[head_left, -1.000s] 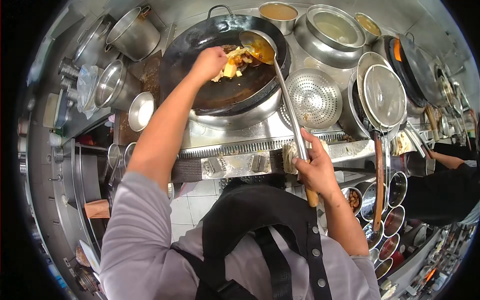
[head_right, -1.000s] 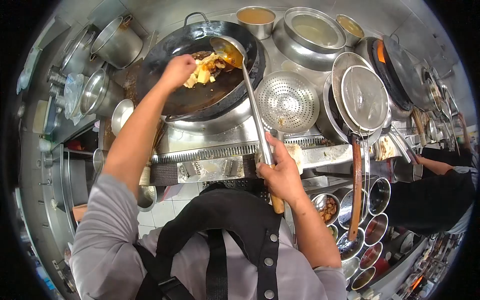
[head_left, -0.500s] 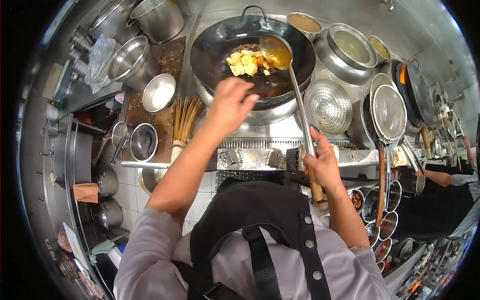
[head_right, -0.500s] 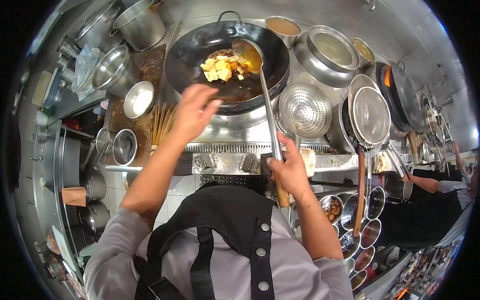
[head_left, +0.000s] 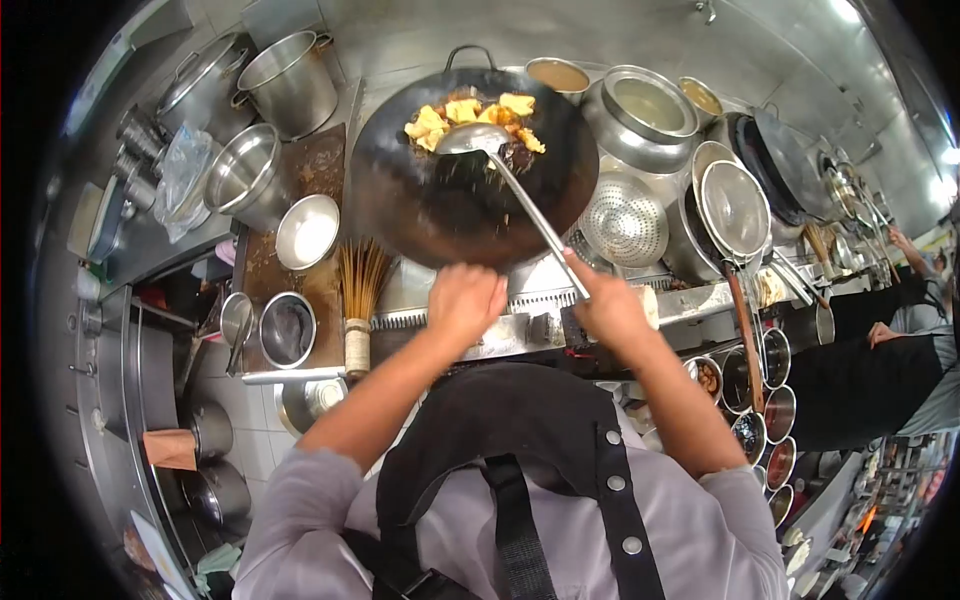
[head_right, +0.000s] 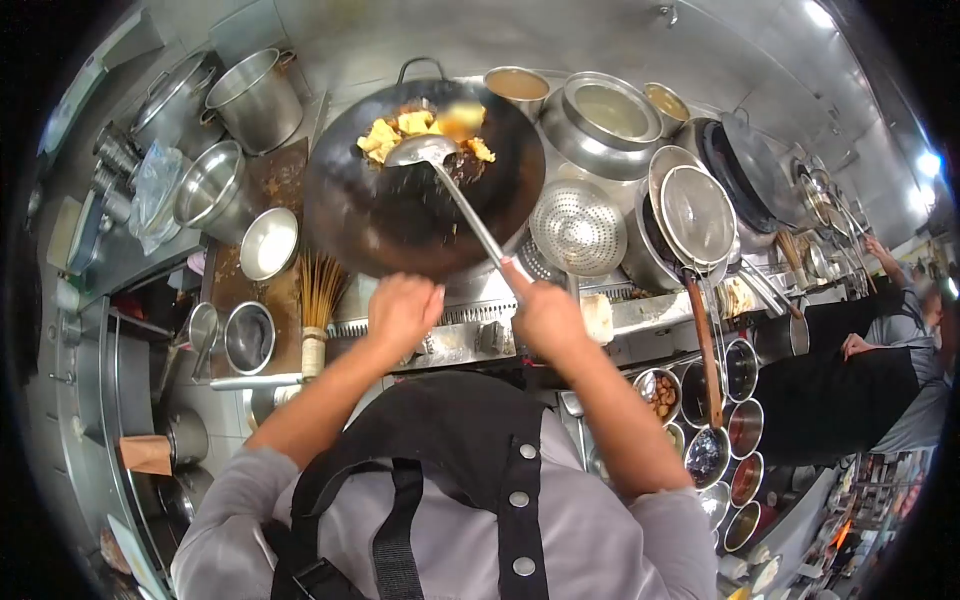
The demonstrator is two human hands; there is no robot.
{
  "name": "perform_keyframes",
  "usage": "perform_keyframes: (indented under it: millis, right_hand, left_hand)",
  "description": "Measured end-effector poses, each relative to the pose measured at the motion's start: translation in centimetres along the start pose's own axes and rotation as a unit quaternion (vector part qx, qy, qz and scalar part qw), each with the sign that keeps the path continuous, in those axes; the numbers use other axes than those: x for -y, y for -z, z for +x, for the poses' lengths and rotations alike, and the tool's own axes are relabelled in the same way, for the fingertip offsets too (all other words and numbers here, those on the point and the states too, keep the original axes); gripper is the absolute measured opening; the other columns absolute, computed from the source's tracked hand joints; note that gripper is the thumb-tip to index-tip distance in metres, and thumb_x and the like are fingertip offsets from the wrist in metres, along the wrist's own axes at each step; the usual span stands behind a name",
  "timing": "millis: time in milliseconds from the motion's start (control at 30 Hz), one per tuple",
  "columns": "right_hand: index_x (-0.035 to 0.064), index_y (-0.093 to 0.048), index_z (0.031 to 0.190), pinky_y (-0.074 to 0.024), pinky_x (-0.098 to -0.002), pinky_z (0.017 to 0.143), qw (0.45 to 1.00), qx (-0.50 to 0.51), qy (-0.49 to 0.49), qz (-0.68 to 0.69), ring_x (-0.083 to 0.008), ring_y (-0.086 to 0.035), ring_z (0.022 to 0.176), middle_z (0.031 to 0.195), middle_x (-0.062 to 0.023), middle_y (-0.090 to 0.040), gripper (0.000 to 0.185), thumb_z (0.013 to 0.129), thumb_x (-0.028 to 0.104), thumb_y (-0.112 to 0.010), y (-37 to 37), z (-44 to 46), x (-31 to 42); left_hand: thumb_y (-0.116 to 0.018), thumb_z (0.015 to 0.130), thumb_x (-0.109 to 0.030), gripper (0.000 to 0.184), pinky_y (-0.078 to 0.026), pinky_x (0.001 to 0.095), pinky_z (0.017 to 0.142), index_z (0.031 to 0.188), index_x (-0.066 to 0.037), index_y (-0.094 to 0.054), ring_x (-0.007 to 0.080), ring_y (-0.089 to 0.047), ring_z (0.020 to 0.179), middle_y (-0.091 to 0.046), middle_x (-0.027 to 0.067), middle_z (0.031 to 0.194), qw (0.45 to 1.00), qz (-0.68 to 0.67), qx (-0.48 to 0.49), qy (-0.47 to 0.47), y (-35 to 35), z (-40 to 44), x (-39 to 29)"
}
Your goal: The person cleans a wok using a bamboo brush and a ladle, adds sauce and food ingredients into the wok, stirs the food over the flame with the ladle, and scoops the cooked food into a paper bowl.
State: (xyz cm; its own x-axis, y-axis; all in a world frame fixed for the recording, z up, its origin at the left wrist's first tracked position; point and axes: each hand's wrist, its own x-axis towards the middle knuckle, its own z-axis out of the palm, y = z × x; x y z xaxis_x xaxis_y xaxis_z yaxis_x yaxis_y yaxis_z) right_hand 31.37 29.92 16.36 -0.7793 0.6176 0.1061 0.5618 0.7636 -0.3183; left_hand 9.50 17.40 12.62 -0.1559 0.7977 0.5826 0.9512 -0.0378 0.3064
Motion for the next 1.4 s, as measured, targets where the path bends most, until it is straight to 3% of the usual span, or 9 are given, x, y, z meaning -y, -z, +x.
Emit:
perform_keyframes:
  millis: [133, 267, 333, 467, 800, 1000, 1133, 1267, 1400]
  right_hand:
    - [0.0137, -0.037, 0.152, -0.0533, -0.035, 0.075, 0.952, 0.16, -0.082, 0.247, -0.0241, -0.066, 0.079, 0.089, -0.0143, -0.067, 0.071, 0.087, 0.011, -0.066, 5.4, -2.4, 3.6]
    - [0.0057, -0.038, 0.15, -0.0492, -0.0306, 0.092, 0.66, 0.197, -0.183, 0.702, -0.0165, -0.062, 0.101, 0.115, -0.0097, -0.063, 0.051, 0.105, 0.027, -0.049, 4.0, -8.0, 0.3]
    - [0.0054, -0.045, 0.145, -0.0483, -0.0322, 0.094, 0.621, 0.197, -0.229, 0.723, -0.0179, -0.061, 0.105, 0.117, -0.0087, -0.063, 0.052, 0.103, 0.036, -0.051, -0.6, -10.5, -2.9]
    - [0.0081, -0.063, 0.125, -0.0479, -0.04, 0.094, 0.986, 0.006, 0.038, 0.163, -0.0301, -0.063, 0.116, 0.126, -0.0238, -0.063, 0.047, 0.091, 0.04, -0.06, -21.0, -15.8, -16.4]
    - [0.0049, -0.055, 0.135, -0.0483, -0.0367, 0.094, 0.993, 0.077, 0.048, 0.07, -0.0252, -0.064, 0.114, 0.125, -0.0171, -0.065, 0.043, 0.095, 0.02, -0.058, -21.4, -6.2, -13.8]
    - [0.0039, -0.053, 0.136, -0.0484, -0.0353, 0.094, 0.965, 0.128, -0.024, 0.225, -0.0235, -0.064, 0.112, 0.124, -0.0152, -0.065, 0.043, 0.095, 0.015, -0.057, -19.3, -13.7, -17.2]
    - [0.0032, -0.052, 0.137, -0.0484, -0.0344, 0.094, 0.904, 0.186, -0.159, 0.351, -0.0224, -0.064, 0.111, 0.123, -0.014, -0.065, 0.043, 0.095, 0.012, -0.057, -15.8, -18.1, -16.5]
    - [0.0025, -0.051, 0.138, -0.0484, -0.0335, 0.094, 0.793, 0.195, -0.283, 0.503, -0.0212, -0.064, 0.11, 0.122, -0.0128, -0.066, 0.044, 0.095, 0.008, -0.056, -10.1, -20.2, -12.0]
    - [-0.0024, -0.046, 0.14, -0.0485, -0.0271, 0.091, 0.87, 0.299, -0.178, 0.349, -0.0146, -0.063, 0.102, 0.11, -0.0067, -0.066, 0.049, 0.092, -0.008, -0.054, 0.8, -14.6, -0.3]
  left_hand:
    - [-0.069, 0.082, -0.026, 0.031, -0.046, 0.0431, 0.055, 0.058, -0.01, -0.056, 0.0298, -0.057, 0.059, -0.056, 0.0093, 0.061, 0.999, -0.026, -0.004, -0.044, 3.4, -1.4, -0.5]
    - [-0.067, 0.082, -0.025, 0.029, -0.047, 0.0466, 0.06, 0.064, -0.005, -0.058, 0.034, -0.059, 0.066, -0.059, 0.0119, 0.065, 0.998, -0.05, 0.011, 0.024, 2.4, 4.9, 2.4]
    - [-0.067, 0.08, -0.024, 0.029, -0.049, 0.0462, 0.063, 0.06, -0.006, -0.057, 0.0331, -0.06, 0.065, -0.059, 0.0104, 0.064, 0.999, -0.042, -0.003, 0.031, 0.5, 6.1, 3.8]
    - [-0.068, 0.079, -0.024, 0.027, -0.049, 0.0457, 0.062, 0.061, -0.006, -0.056, 0.0322, -0.06, 0.065, -0.059, 0.0095, 0.064, 0.999, -0.019, -0.027, 0.037, -1.6, 7.1, 5.3]
    - [-0.074, 0.076, -0.018, 0.027, -0.044, 0.0428, 0.059, 0.063, -0.007, -0.053, 0.03, -0.055, 0.066, -0.056, 0.0083, 0.067, 0.997, 0.035, -0.069, -0.006, -2.9, 6.7, 5.0]
    - [-0.074, 0.084, -0.012, 0.039, -0.053, 0.0372, 0.084, 0.121, -0.006, -0.061, 0.027, -0.064, 0.089, -0.058, 0.0149, 0.119, 0.988, -0.095, -0.119, 0.027, 2.2, 1.0, 1.0]
    - [-0.069, 0.091, -0.015, 0.025, -0.049, 0.0277, 0.053, 0.115, -0.01, -0.064, 0.012, -0.056, 0.054, -0.06, 0.0015, 0.075, 0.852, -0.328, -0.129, 0.387, 6.4, -10.2, 7.2]
    - [-0.059, 0.1, -0.034, 0.023, -0.027, 0.0241, 0.037, 0.103, -0.012, -0.063, 0.0078, -0.031, 0.039, -0.042, -0.0034, 0.056, 0.442, -0.744, -0.239, 0.44, 16.2, -16.7, 16.3]
    - [-0.054, 0.102, -0.038, 0.026, -0.034, 0.0244, 0.042, 0.11, -0.013, -0.058, 0.0106, -0.04, 0.045, -0.051, 0.0011, 0.064, 0.481, -0.678, -0.23, 0.506, 16.7, -22.5, 26.9]
